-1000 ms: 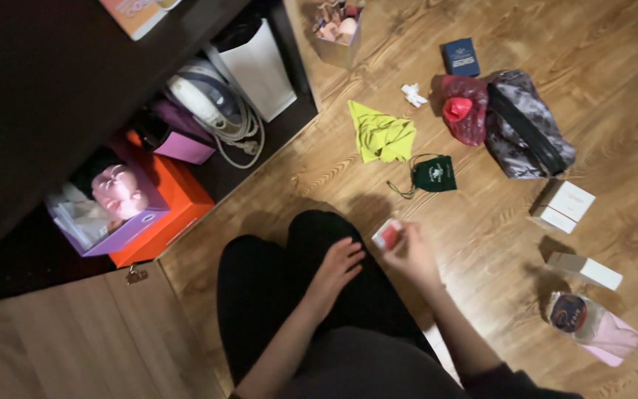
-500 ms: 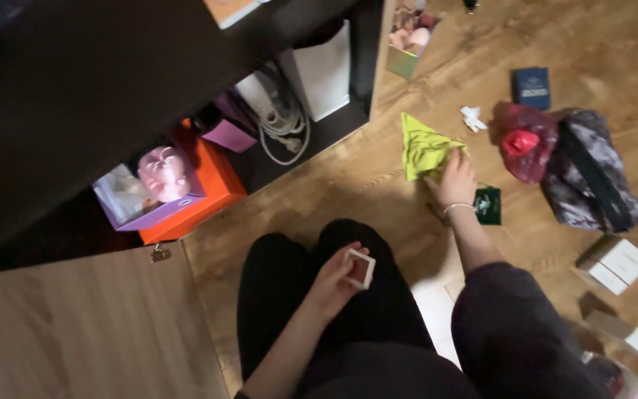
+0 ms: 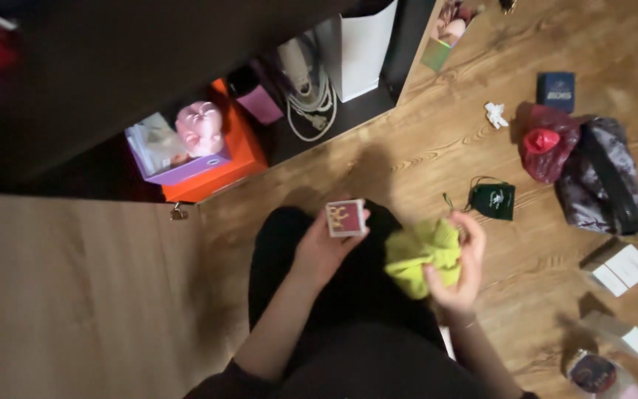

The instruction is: The person sits on the floor and wipes several small items, including gift boxes and pouches, with a yellow cloth. They place the cleaned items onto a shelf in a cabinet. The person also briefly uses a laptop on a nearby bed.

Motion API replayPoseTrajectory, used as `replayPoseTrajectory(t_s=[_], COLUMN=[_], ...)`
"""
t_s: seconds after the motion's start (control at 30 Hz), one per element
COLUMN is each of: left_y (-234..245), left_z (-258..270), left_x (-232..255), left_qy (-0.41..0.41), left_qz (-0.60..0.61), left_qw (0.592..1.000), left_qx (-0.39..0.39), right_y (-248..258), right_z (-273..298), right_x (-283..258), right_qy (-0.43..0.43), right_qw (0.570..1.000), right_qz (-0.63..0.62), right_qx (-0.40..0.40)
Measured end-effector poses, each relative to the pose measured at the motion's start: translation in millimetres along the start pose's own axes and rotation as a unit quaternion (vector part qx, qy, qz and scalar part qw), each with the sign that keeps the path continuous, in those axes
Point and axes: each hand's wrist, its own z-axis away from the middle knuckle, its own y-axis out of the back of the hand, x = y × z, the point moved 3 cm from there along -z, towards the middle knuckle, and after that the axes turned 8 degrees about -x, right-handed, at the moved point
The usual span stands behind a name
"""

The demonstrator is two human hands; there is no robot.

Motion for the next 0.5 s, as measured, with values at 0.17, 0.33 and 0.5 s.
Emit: replayPoseTrajectory(t_s=[0.17,0.33,0.5], left_y=[-71.3,-80.9,-84.5], left_z=[38.0,65.6,76.2], left_x=[-14.1,-22.3,-17.0], left_qy=[-0.02,-0.031,-0.08], left_qz=[0.029,0.008,-0.085], left_qw=[0.994,0.989,0.986], left_qx=[-0.103,-0.144,-0.121], right_y=[-28.9,-51.1,-71.1], right_z=[21.3,25.2,28.8], right_x=[-21.8,-47.3,-102.9], right_qy=[0.016,0.044,0.122], right_qw=[0.998,0.988,0.947], right_qz=[0.048,0.134,0.281], right_qx=[-0.039,-0.062,-0.101])
